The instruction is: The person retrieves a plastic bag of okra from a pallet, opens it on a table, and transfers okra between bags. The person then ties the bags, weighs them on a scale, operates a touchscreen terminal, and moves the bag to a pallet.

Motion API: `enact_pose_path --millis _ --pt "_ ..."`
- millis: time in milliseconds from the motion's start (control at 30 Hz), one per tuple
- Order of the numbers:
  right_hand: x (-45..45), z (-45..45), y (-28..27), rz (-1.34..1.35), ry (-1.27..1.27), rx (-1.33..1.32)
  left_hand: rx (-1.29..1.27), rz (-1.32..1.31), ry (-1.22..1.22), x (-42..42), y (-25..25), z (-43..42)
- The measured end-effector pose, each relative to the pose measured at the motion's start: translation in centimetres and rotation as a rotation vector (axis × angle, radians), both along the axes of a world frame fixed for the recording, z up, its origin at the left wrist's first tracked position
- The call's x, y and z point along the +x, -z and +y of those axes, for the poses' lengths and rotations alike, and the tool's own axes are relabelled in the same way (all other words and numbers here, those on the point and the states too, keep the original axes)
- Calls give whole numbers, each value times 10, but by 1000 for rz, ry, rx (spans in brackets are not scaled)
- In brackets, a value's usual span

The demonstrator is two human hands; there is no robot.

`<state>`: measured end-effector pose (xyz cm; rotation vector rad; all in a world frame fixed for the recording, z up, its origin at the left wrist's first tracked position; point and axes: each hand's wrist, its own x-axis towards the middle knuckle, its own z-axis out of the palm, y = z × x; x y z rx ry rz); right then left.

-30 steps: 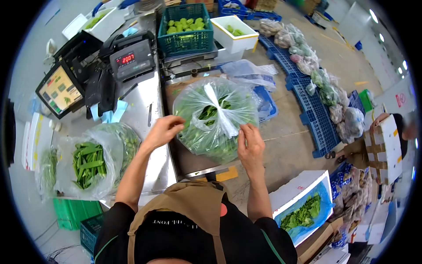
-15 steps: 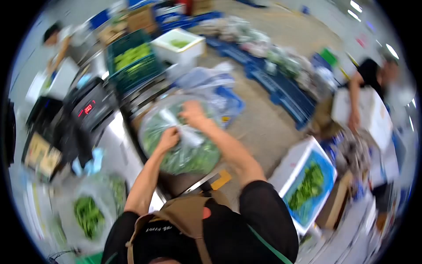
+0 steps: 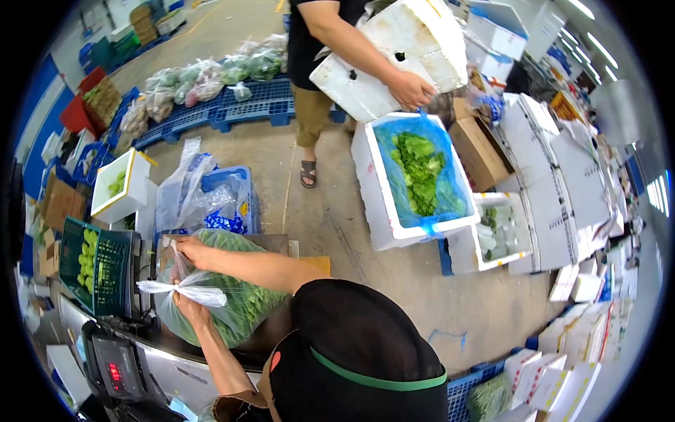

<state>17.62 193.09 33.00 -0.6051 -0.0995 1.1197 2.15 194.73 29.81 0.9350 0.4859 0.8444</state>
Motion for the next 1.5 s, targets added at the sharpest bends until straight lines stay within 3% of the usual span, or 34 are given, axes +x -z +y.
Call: enact_pose_path --millis 100,200,233,333,500,633,733,833,867,900,933,967,1000,1033,1067,1100,1200,1267,1433,1500 --pt "4 5 14 225 -7 -15 -63 48 0 0 -17 -7" --pt "-8 -2 -16 433 179 199 -56 55 43 -7 -5 4" --pt "-14 -7 -19 349 213 234 -81 2 61 -6 -6 4" --pt "-13 -14 3 49 -15 229 -72 -11 82 -7 -12 -2" --pt "-36 -37 -17 -855 71 -272 -39 -79 79 -11 14 -3" --pt "-49 -49 -30 -1161 46 -257 -42 -78 86 -16 21 3" --pt "-53 -42 -7 -958 97 -232 -70 -120 88 -23 17 -10" --pt "-54 -44 -7 -1020 164 -372 -120 -83 86 -16 5 -24" --pt "-44 -40 4 -1268 227 -467 -132 -82 67 -19 -4 -30" --pt "-48 -43 -11 -1187 126 -616 -76 72 20 -25 -12 -32" --pt "-48 -40 0 -977 123 -405 122 231 -68 -23 12 -20" --pt "-46 -36 4 -1027 149 -461 269 346 -146 -26 1 -26" --pt "-43 -33 6 -1074 174 -520 244 380 -171 -32 -8 -29" --pt "-39 -30 10 -1119 197 -580 167 335 -199 -30 -11 -30" --pt "-56 -44 -20 -986 166 -491 206 360 -183 -34 -17 -31" --pt "-54 -42 -18 -1031 151 -525 201 341 -105 -34 0 -21" --pt "-55 -42 -25 -1034 104 -490 152 134 14 -41 -21 -28" --pt "-46 -43 -28 -905 17 -464 144 108 107 -38 -6 -22" --pt "-30 -46 -41 -844 -72 -430 -332 -215 116 -31 -8 -22" --pt "-26 -48 -41 -866 -102 -450 -350 -251 140 -33 -9 -19"
